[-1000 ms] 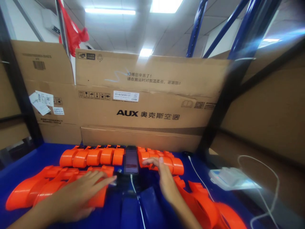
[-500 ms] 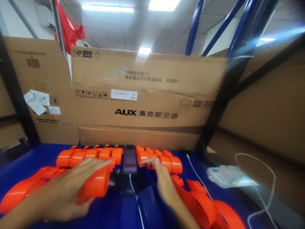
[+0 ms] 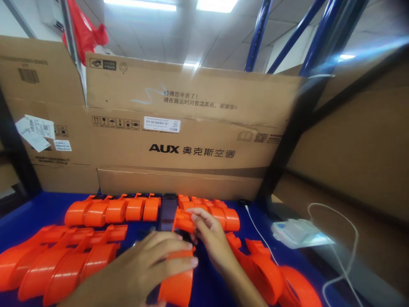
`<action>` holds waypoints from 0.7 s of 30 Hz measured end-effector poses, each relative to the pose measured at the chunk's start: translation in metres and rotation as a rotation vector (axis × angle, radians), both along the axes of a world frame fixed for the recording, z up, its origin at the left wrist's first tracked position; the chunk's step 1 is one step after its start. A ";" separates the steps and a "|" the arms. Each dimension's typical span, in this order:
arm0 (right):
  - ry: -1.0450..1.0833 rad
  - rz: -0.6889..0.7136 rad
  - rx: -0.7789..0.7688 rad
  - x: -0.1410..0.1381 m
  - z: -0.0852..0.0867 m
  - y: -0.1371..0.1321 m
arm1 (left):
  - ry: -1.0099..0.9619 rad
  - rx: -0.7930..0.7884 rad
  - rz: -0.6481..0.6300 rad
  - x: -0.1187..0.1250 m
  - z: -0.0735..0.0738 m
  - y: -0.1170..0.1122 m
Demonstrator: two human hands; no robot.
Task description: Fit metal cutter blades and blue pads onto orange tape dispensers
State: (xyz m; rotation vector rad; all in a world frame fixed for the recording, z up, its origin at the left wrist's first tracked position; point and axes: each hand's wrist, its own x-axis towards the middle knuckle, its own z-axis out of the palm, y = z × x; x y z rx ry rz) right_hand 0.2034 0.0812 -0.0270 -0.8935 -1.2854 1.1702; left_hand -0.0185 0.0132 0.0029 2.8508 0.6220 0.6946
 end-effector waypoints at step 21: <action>-0.891 0.033 0.451 0.002 0.010 -0.011 | -1.664 -1.350 0.189 0.006 -0.031 0.059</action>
